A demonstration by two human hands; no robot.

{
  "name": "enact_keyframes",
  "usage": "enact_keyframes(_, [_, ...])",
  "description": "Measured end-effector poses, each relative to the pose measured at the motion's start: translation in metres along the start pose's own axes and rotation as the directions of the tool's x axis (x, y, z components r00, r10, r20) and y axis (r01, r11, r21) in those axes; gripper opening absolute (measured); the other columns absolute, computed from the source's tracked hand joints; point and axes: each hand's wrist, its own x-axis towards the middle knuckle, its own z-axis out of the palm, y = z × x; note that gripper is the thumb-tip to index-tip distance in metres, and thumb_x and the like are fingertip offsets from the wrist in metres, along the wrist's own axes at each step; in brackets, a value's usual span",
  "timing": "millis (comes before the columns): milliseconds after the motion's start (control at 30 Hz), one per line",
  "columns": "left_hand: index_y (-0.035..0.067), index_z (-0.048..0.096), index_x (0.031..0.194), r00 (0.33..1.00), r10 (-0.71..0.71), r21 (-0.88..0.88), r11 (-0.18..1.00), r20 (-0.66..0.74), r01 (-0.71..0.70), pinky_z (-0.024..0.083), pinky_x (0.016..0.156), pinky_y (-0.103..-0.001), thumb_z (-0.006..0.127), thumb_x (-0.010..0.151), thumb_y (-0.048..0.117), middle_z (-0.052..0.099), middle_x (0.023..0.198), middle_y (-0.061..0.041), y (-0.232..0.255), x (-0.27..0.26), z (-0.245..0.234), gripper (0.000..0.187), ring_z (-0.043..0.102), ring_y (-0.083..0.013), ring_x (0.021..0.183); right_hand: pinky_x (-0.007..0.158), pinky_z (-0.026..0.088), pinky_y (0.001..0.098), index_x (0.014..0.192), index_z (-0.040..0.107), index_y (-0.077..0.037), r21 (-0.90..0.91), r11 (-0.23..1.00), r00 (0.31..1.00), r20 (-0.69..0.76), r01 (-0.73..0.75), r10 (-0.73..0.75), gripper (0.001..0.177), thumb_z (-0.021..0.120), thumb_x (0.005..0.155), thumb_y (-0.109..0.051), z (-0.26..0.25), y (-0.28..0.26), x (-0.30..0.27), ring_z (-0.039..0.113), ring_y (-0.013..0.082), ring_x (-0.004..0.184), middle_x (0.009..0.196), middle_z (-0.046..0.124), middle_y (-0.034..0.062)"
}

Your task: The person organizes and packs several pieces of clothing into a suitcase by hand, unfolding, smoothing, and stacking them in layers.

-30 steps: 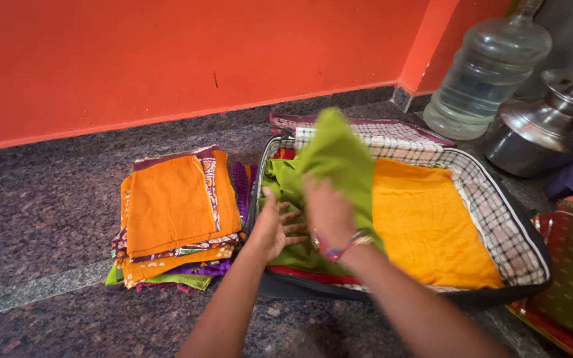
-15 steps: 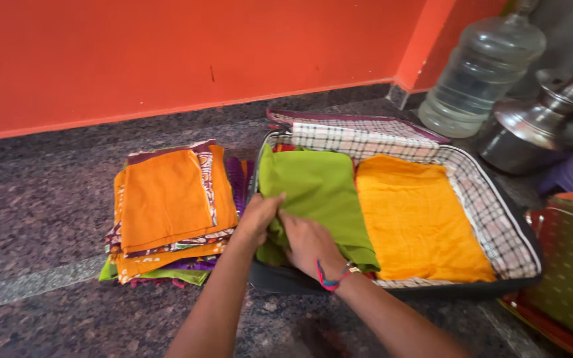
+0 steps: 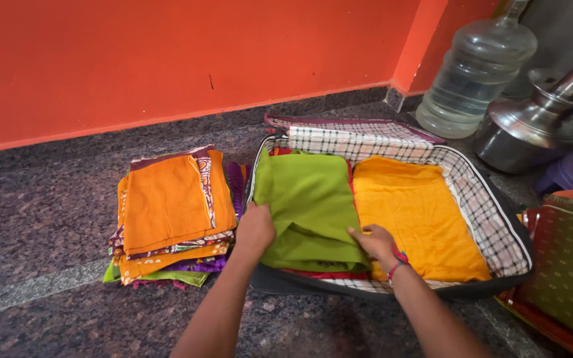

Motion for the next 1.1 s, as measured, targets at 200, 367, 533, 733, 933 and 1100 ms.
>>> enact_keyframes(200, [0.01,0.04,0.142,0.908,-0.061,0.135,0.991,0.414,0.005,0.051,0.102,-0.047,0.095,0.066,0.025,0.023,0.147,-0.038,0.013,-0.017,-0.016,0.095,0.059,-0.0504,0.115,0.082,0.058,0.0353,0.12,0.07,0.005,0.552,0.826,0.954,0.292,-0.112,-0.066,0.047,0.074,0.09,-0.031,0.0,0.01,-0.012,0.075,0.0233,0.094,0.109,0.079,0.0147])
enact_keyframes(367, [0.009,0.046,0.145,0.981,0.002,0.3,0.952,0.195,-0.061,0.053,0.098,-0.053,0.078,0.082,0.021,0.024,0.159,-0.036,0.02,-0.033,-0.009,0.072,0.059,-0.0483,0.12,0.083,0.059,0.0354,0.12,0.068,0.004,0.635,0.769,0.94,0.302,-0.074,-0.158,0.039,0.072,0.086,-0.014,0.004,0.015,-0.011,0.075,0.0237,0.094,0.112,0.077,0.0155])
enact_keyframes(533, [0.019,0.032,0.157,0.951,0.021,0.506,0.843,0.308,-0.182,0.028,0.113,-0.07,0.077,0.08,0.052,0.013,0.168,-0.018,0.077,-0.052,-0.055,0.094,0.026,-0.0388,0.148,0.078,0.057,0.0394,0.117,0.067,0.005,0.688,0.711,0.935,0.331,-0.148,-0.126,0.033,0.069,0.086,-0.007,-0.001,0.026,-0.004,0.072,0.0273,0.089,0.106,0.075,0.0179])
enact_keyframes(733, [0.034,0.009,0.163,0.867,-0.051,0.363,0.919,0.496,-0.154,0.012,0.122,-0.068,0.042,0.092,0.08,-0.009,0.172,-0.009,0.058,-0.039,-0.022,0.091,-0.009,-0.0432,0.159,0.08,0.058,0.0371,0.112,0.071,0.007,0.621,0.774,0.936,0.334,-0.128,-0.113,0.033,0.069,0.08,-0.001,0.014,0.042,0.005,0.074,0.0269,0.087,0.101,0.078,0.0164])
enact_keyframes(933, [0.026,-0.004,0.166,0.85,-0.133,0.373,0.925,0.51,-0.079,0.015,0.125,-0.057,0.046,0.088,0.083,-0.009,0.171,-0.019,0.063,-0.032,-0.032,0.109,-0.003,-0.0443,0.156,0.081,0.056,0.0344,0.111,0.073,0.008,0.483,0.875,0.957,0.266,-0.026,-0.118,0.038,0.072,0.077,-0.006,0.015,0.042,0.001,0.074,0.0245,0.087,0.103,0.079,0.0173])
enact_keyframes(1100, [0.015,0.012,0.169,0.976,0.057,0.465,0.872,0.208,-0.15,0.018,0.125,-0.063,0.042,0.098,0.071,0.015,0.17,-0.016,0.081,-0.007,-0.029,0.096,0.013,-0.0368,0.157,0.083,0.057,0.0345,0.115,0.07,0.005,0.454,0.891,0.967,0.229,-0.003,-0.114,0.041,0.073,0.076,-0.008,0.015,0.04,-0.004,0.074,0.0251,0.091,0.106,0.079,0.0162])
